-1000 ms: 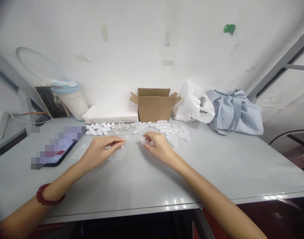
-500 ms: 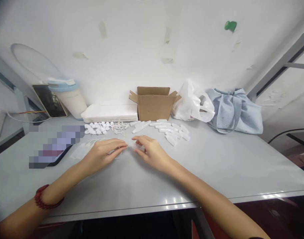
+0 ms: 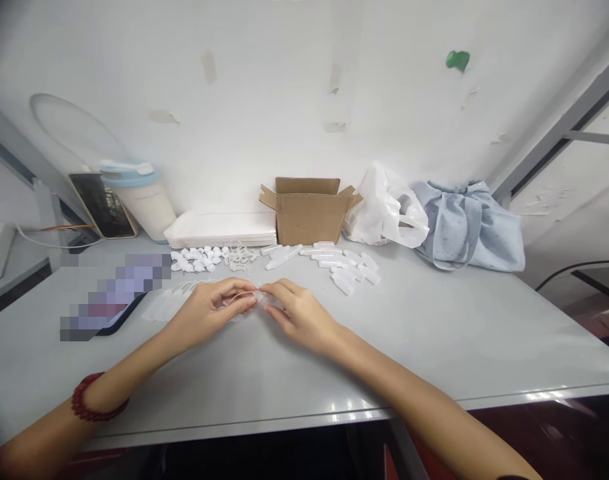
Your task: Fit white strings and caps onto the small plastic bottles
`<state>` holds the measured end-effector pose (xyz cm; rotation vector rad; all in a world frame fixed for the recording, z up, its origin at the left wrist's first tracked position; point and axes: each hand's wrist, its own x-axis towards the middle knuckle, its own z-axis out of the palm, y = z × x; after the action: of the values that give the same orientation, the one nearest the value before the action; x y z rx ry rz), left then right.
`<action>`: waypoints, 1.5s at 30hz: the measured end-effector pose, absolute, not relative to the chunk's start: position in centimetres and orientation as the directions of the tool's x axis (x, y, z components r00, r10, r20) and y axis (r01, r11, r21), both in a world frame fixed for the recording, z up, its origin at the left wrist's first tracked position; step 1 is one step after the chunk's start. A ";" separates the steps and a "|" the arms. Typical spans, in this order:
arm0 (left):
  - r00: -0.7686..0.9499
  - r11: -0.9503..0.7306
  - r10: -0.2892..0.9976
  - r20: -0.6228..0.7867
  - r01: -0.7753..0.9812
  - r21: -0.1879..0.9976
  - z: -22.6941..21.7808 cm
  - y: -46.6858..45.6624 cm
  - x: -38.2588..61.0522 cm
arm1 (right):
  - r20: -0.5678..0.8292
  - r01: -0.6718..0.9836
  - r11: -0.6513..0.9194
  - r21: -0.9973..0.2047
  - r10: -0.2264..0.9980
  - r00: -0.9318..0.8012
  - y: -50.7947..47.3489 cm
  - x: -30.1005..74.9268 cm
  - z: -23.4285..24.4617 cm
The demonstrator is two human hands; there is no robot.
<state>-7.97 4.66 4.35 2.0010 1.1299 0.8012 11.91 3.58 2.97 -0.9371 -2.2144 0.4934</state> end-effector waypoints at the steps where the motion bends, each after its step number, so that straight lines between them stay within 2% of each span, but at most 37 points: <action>1: 0.427 -0.367 0.889 0.164 0.453 0.813 4.4 4.6 -7.9 | 0.444 0.475 0.671 -0.569 0.737 -0.510 3.5 11.9 2.9; 9: 0.439 -0.303 0.894 0.083 0.460 0.835 4.3 4.5 -7.7 | 0.467 0.465 0.678 -0.570 0.732 -0.495 3.4 11.7 2.1; 16: 0.440 -0.339 0.890 0.121 0.460 0.821 4.3 4.2 -7.6 | 0.501 0.483 0.691 -0.538 0.723 -0.475 3.5 11.6 1.6; 19: 0.439 -0.387 0.881 0.177 0.453 0.803 4.2 4.2 -7.7 | 0.451 0.475 0.636 -0.608 0.770 -0.452 3.4 11.5 1.9; 23: 0.422 -0.569 0.816 0.394 0.472 0.674 3.9 4.3 -7.8 | 0.254 0.391 0.431 -0.813 0.868 -0.427 3.1 11.3 2.9; 26: 0.467 -0.754 0.656 0.593 0.442 0.486 3.6 4.2 -7.9 | 0.121 0.297 0.261 -0.919 0.901 -0.418 3.1 11.2 3.4; 28: 0.507 -0.820 0.567 0.649 0.426 0.383 3.4 4.2 -7.9 | 0.076 0.214 0.177 -0.961 0.907 -0.414 3.2 11.2 3.5; 32: 0.593 -0.860 0.500 0.631 0.428 0.279 3.2 4.3 -7.8 | 0.011 -0.021 0.002 -1.000 0.891 -0.454 3.5 11.1 3.4; 36: 0.658 -0.861 0.495 0.568 0.457 0.222 3.2 4.4 -7.7 | -0.050 -0.148 -0.133 -0.980 0.885 -0.464 3.6 11.1 3.4; 40: 0.650 -0.861 0.484 0.586 0.473 0.188 3.2 4.3 -7.6 | -0.072 -0.177 -0.175 -0.969 0.876 -0.477 3.5 11.0 3.6; 45: 0.638 -0.838 0.521 0.567 0.507 0.199 3.3 4.2 -7.5 | -0.038 -0.075 -0.086 -0.994 0.870 -0.492 3.8 11.0 3.3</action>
<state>-7.54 4.18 3.25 2.8241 0.8865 0.9882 10.97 3.77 3.32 -0.8970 -1.4669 1.6702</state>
